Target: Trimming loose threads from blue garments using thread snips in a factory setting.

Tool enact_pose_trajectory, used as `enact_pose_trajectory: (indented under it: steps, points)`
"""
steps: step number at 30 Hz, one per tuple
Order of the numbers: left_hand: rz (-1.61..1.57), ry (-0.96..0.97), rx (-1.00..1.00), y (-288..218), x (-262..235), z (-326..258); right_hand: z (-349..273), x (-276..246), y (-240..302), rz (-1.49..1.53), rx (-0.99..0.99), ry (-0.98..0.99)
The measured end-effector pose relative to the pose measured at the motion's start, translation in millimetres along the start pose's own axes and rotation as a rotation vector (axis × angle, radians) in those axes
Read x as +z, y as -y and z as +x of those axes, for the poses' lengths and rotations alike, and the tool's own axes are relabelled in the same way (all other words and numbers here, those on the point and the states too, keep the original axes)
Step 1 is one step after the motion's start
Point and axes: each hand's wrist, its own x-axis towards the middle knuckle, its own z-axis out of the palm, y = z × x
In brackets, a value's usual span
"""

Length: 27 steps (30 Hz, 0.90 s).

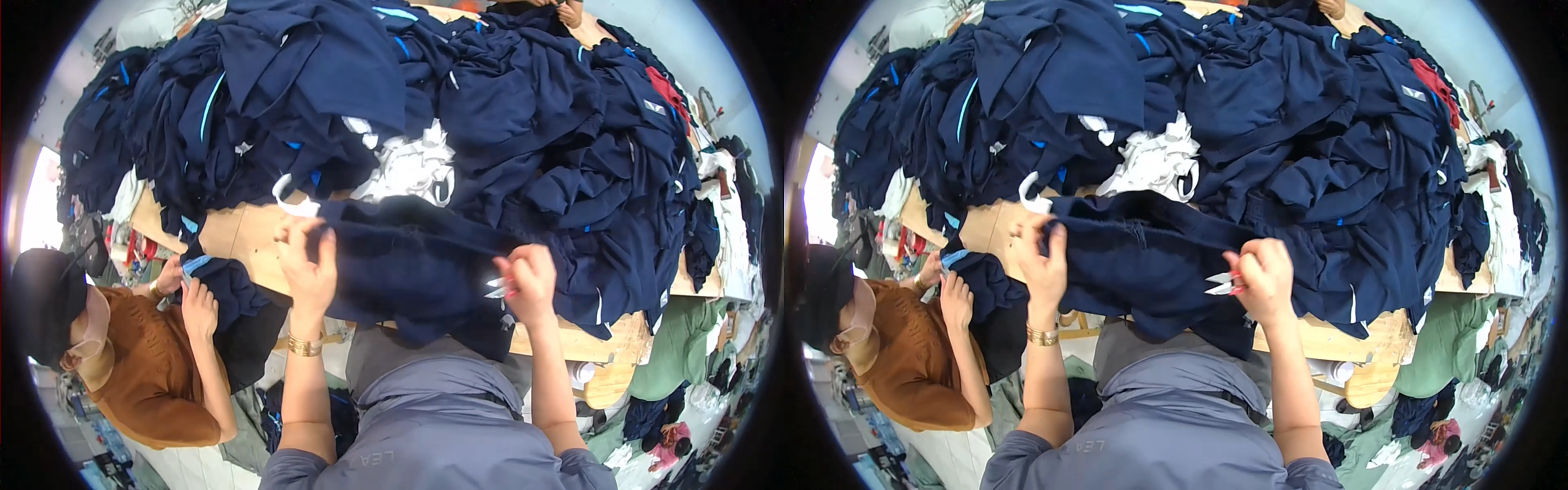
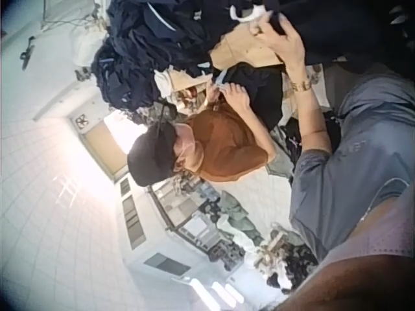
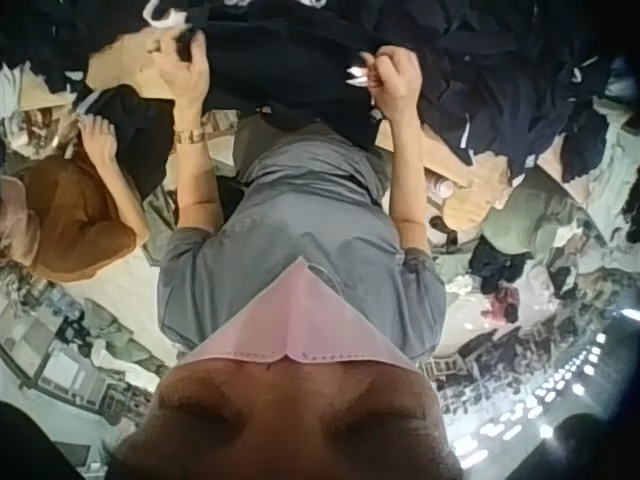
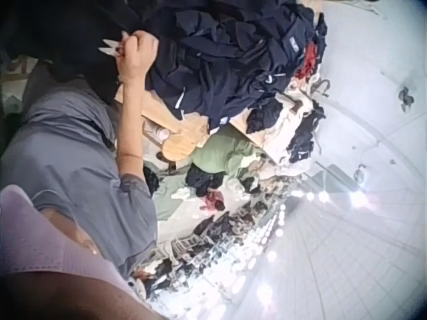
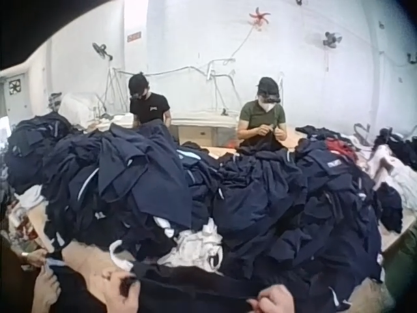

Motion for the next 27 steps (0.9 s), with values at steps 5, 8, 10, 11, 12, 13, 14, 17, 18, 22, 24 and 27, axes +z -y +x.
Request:
enact_pose_trajectory:
  steps: [5,8,10,11,12,13,14,17,18,22,24,27]
  points:
    - [0.260,0.047,-0.265,38,9,-81,-65,26,19,0.108,-0.054,0.448]
    - [0.079,0.081,-0.465,21,6,-92,-73,24,30,0.126,0.064,0.403]
    - [-0.259,0.256,-0.751,26,14,-102,-69,24,33,0.139,0.109,0.409]
    - [-0.384,0.428,-0.970,26,15,-104,-67,25,34,0.145,0.155,0.405]
    - [-0.514,0.608,-1.182,17,17,-98,-65,27,35,0.143,0.153,0.405]
    - [-0.694,0.632,-1.298,14,24,-101,-63,29,37,0.215,0.255,0.387]
    - [-0.879,0.653,-1.409,13,30,-106,-60,32,39,0.288,0.355,0.367]
    - [-1.147,0.586,-1.551,6,42,-123,-45,40,51,0.390,0.499,0.366]
    - [-1.234,0.517,-1.597,4,46,-126,-37,44,52,0.417,0.546,0.348]
    - [-1.398,0.359,-1.699,-1,47,-115,-36,86,38,0.365,0.355,0.303]
    - [-1.548,0.325,-1.696,21,53,-126,-36,90,37,0.451,0.540,0.493]
    - [-1.881,0.298,-1.648,24,57,-123,-37,82,44,0.539,0.537,0.553]
